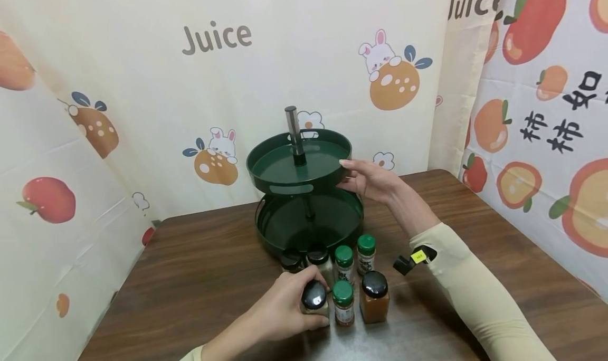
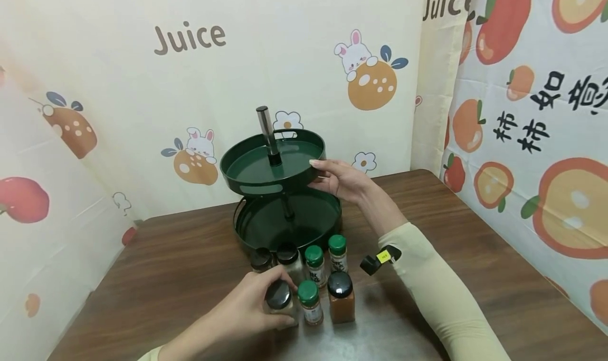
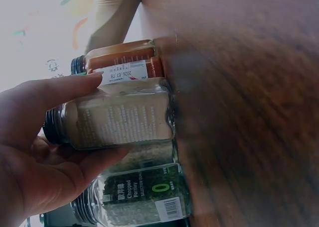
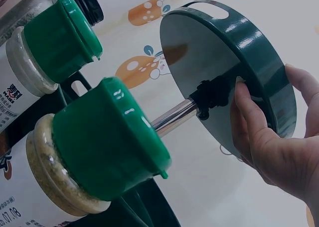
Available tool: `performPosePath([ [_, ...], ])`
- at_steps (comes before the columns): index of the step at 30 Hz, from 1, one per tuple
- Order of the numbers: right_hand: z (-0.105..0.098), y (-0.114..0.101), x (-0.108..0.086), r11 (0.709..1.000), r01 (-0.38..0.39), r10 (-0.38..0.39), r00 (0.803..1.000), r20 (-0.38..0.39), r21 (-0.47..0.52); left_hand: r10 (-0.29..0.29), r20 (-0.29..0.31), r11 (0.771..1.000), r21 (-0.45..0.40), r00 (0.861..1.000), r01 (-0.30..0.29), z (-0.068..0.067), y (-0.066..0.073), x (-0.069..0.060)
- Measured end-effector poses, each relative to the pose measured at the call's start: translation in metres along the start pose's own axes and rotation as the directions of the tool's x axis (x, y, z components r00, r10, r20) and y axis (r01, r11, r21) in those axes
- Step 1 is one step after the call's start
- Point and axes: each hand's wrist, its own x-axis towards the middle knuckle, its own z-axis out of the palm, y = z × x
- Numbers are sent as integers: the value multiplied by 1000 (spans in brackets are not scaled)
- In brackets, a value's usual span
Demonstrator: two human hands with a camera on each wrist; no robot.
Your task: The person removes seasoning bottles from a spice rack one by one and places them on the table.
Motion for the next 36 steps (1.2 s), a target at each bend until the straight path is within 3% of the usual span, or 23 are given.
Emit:
performPosePath([
  [13, 1, 1, 0, 1000, 0, 0, 1000, 30, 0, -42, 19, 999, 18, 999, 42, -2, -1, -1],
  [36, 2, 0, -2, 1000, 0, 0, 1000, 22, 4, -60, 26, 997, 49, 998, 59, -2, 2, -1],
])
